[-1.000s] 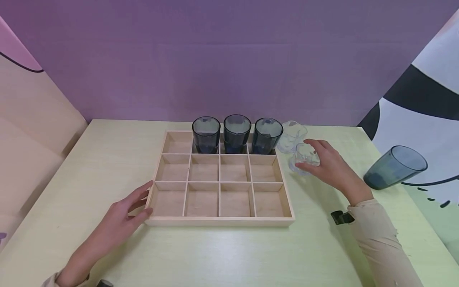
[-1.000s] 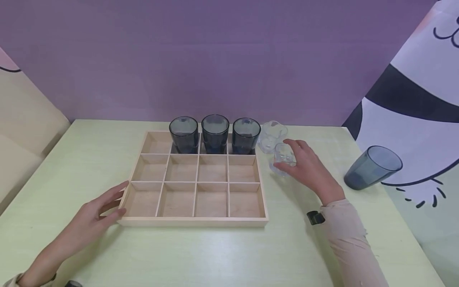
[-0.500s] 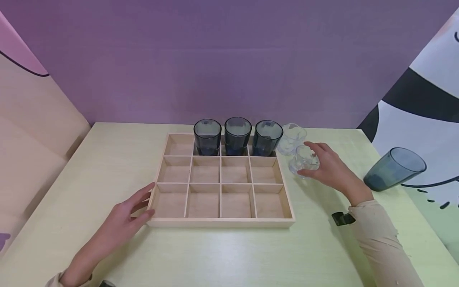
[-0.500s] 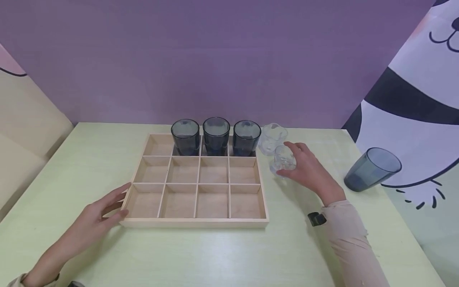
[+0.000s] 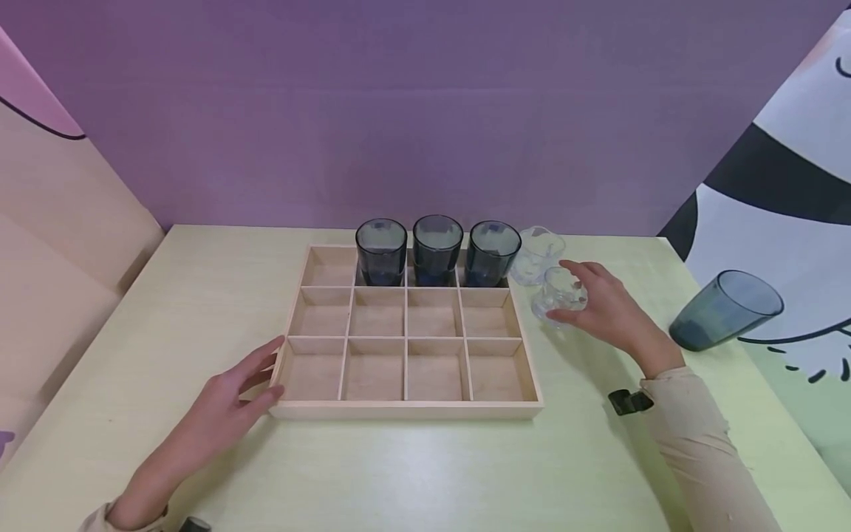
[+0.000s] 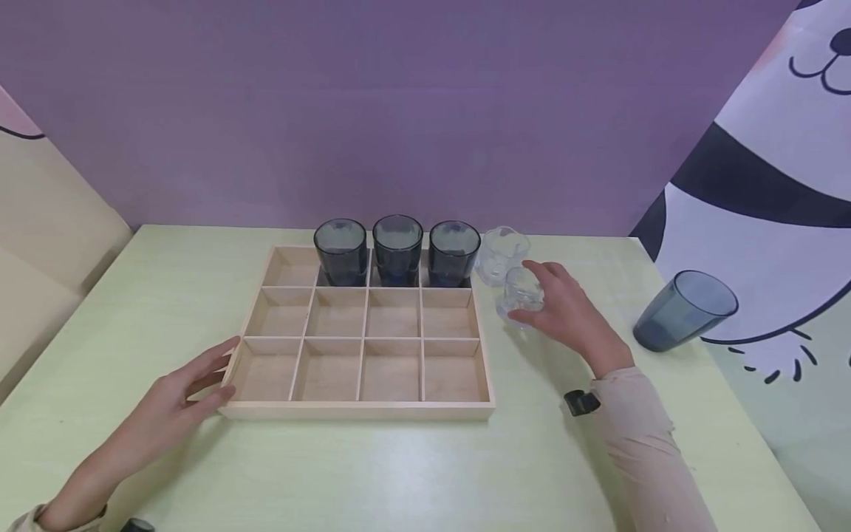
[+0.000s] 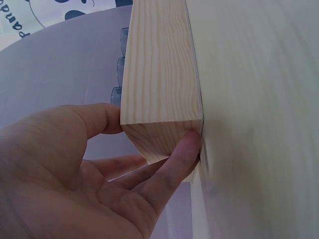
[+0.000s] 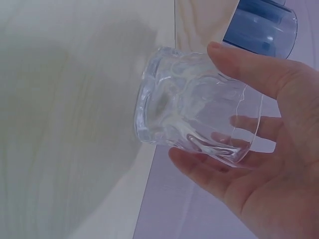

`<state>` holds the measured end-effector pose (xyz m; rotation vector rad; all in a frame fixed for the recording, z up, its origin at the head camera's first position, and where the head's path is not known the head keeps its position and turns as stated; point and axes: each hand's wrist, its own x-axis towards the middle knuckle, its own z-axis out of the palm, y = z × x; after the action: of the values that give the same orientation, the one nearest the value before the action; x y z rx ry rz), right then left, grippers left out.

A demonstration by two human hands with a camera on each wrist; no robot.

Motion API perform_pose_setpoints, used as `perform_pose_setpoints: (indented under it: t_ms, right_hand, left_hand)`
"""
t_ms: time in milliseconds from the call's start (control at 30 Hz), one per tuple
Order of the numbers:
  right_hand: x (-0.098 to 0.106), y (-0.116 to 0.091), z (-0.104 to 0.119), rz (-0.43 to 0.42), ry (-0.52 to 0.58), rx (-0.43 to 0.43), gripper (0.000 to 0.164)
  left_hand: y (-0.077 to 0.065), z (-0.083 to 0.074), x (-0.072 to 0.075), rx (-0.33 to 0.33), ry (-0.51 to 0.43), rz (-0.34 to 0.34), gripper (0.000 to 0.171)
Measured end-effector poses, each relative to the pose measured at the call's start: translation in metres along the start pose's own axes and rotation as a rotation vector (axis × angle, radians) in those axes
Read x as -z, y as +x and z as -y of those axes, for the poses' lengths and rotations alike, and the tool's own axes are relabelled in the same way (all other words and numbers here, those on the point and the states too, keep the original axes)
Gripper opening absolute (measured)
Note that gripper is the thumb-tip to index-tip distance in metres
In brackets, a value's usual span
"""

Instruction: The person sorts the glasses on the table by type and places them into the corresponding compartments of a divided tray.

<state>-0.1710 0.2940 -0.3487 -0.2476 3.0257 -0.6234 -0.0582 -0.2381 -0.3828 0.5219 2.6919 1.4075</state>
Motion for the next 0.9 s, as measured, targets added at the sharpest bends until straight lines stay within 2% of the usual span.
perform_pose_setpoints:
  t_ms: [233,533,900]
  right_hand:
    - [0.0,0.0,0.001,-0.029,-0.002,0.025,0.088]
    - [0.0,-0.002,0.007,-0.032,-0.004,0.053,0.086]
    - [0.014,-0.005,0.029,-0.092,-0.025,0.108,0.089]
  left_hand:
    - [0.001,-0.002,0.001,0.013,0.018,0.002,0.061]
    - [0.0,0.004,0.0,0.028,0.034,0.007,0.06]
    - [0.0,0.005,-0.002,-0.007,0.023,-0.005,0.06]
